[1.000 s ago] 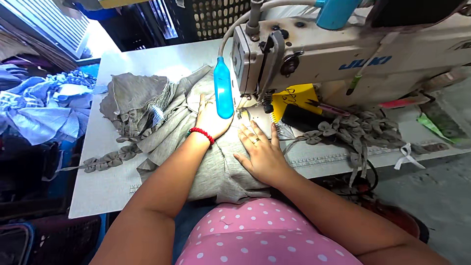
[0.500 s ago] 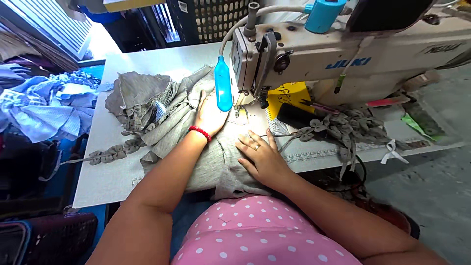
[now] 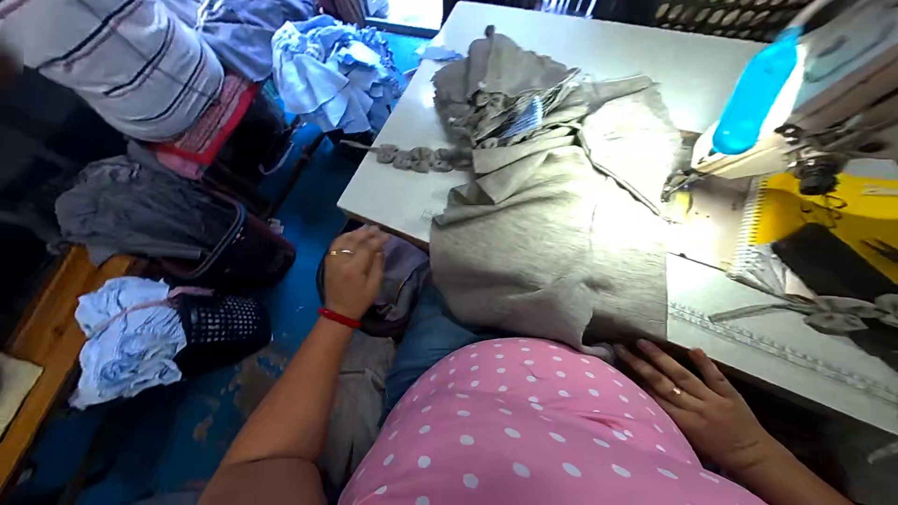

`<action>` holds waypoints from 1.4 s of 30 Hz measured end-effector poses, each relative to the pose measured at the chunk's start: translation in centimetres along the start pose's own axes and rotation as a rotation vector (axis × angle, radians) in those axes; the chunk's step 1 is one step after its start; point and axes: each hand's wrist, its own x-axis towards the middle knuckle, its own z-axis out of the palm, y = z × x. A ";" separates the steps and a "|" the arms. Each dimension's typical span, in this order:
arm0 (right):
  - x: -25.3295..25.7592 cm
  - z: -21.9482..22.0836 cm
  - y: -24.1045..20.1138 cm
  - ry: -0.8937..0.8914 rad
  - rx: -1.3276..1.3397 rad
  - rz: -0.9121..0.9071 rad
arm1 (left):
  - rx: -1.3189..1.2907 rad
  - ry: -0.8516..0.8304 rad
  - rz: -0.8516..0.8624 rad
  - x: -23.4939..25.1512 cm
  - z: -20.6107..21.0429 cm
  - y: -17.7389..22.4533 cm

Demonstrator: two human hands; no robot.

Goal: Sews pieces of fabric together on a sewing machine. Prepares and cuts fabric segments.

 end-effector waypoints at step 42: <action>15.2 -6.2 0.8 0.164 0.461 0.250 | -0.459 0.125 -0.302 30.1 2.5 10.1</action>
